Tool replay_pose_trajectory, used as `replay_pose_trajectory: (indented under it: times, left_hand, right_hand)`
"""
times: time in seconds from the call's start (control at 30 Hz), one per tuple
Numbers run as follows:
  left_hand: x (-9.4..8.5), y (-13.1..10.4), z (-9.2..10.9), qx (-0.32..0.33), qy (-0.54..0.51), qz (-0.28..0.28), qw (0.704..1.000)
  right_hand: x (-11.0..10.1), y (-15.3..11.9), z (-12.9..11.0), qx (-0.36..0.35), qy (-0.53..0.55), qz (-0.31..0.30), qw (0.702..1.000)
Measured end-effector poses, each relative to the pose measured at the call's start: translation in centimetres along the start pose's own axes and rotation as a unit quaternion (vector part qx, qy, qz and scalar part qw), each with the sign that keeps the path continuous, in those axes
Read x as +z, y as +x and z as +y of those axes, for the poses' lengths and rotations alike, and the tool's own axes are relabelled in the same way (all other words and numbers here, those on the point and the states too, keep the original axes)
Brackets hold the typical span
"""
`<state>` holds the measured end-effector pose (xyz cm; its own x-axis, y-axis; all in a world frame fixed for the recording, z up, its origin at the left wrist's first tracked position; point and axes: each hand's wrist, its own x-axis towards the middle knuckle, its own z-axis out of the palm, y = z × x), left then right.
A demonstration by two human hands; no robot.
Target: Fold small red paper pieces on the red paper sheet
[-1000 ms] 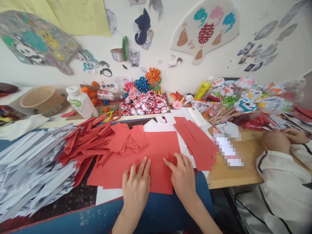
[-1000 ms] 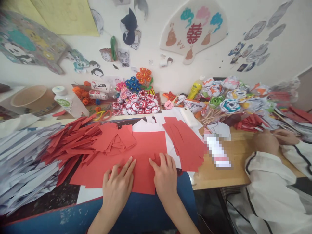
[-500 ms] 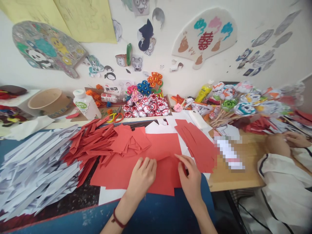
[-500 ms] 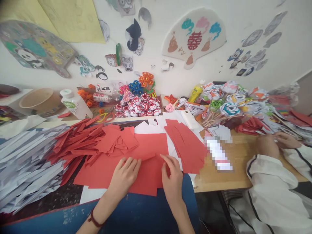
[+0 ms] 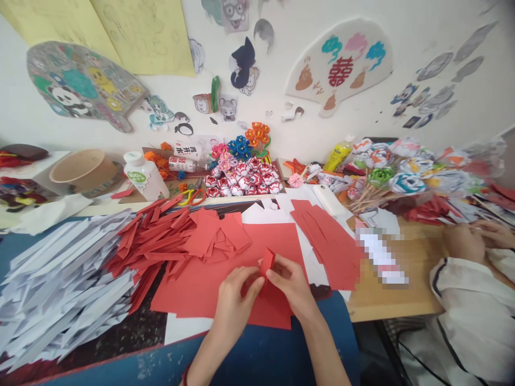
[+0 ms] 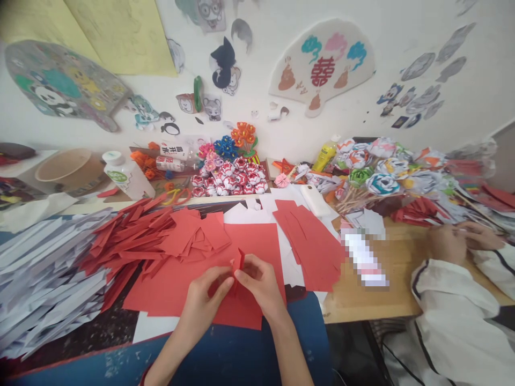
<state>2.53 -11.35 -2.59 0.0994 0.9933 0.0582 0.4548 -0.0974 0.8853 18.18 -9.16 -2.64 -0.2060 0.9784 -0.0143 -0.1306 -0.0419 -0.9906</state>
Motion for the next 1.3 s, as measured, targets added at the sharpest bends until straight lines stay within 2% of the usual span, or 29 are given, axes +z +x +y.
replay_pose_trajectory:
  times: [0.13, 0.27, 0.37, 0.43, 0.5, 0.57, 0.7, 0.83, 0.97, 1.1, 1.2, 1.3]
  left_hand:
    - [-0.1, -0.1, 0.1, 0.017, 0.056, 0.014, 0.998]
    - [-0.4, 0.3, -0.1, 0.024, 0.060, -0.034, 0.997]
    - [-0.3, 0.8, -0.6, 0.025, 0.139, 0.011, 0.990]
    - [0.1, 1.2, -1.0, 0.028, 0.180, 0.062, 0.981]
    - [0.5, 1.6, -1.2, 0.020, 0.184, 0.088, 0.979]
    - [0.9, 2.0, -1.1, 0.009, 0.187, 0.095, 0.978]
    - [1.5, 2.7, -0.7, 0.011, 0.256, 0.071, 0.964]
    - [2.1, 3.1, -0.5, 0.008, 0.314, 0.086, 0.946]
    - [2.7, 3.2, -0.8, 0.026, 0.356, 0.099, 0.929]
    - [3.1, 2.9, -1.3, 0.055, 0.339, 0.145, 0.928]
    - [3.1, 2.7, -1.6, 0.098, 0.336, 0.154, 0.924]
    - [2.9, 2.5, -1.7, 0.142, 0.362, 0.145, 0.910]
  right_hand:
    - [0.2, 0.4, 0.1, -0.015, -0.040, 0.010, 0.999]
    - [-0.1, 0.8, 0.0, -0.002, -0.088, 0.036, 0.995]
    - [-0.2, 0.7, 0.0, 0.019, -0.161, 0.070, 0.984]
    - [-0.2, 0.5, 0.1, 0.028, -0.208, 0.071, 0.975]
    - [-0.2, 0.4, 0.3, 0.038, -0.250, 0.066, 0.965]
    - [-0.1, 0.4, 0.4, 0.045, -0.282, 0.073, 0.955]
    - [0.1, 1.0, 0.6, 0.043, -0.328, 0.121, 0.936]
    - [0.4, 1.5, 0.8, 0.034, -0.407, 0.137, 0.902]
    - [0.8, 1.6, 1.3, 0.009, -0.470, 0.170, 0.866]
    - [0.9, 1.5, 1.8, -0.036, -0.497, 0.198, 0.844]
    - [0.8, 1.3, 2.3, -0.070, -0.509, 0.199, 0.834]
    - [0.6, 1.2, 2.8, -0.107, -0.517, 0.174, 0.831]
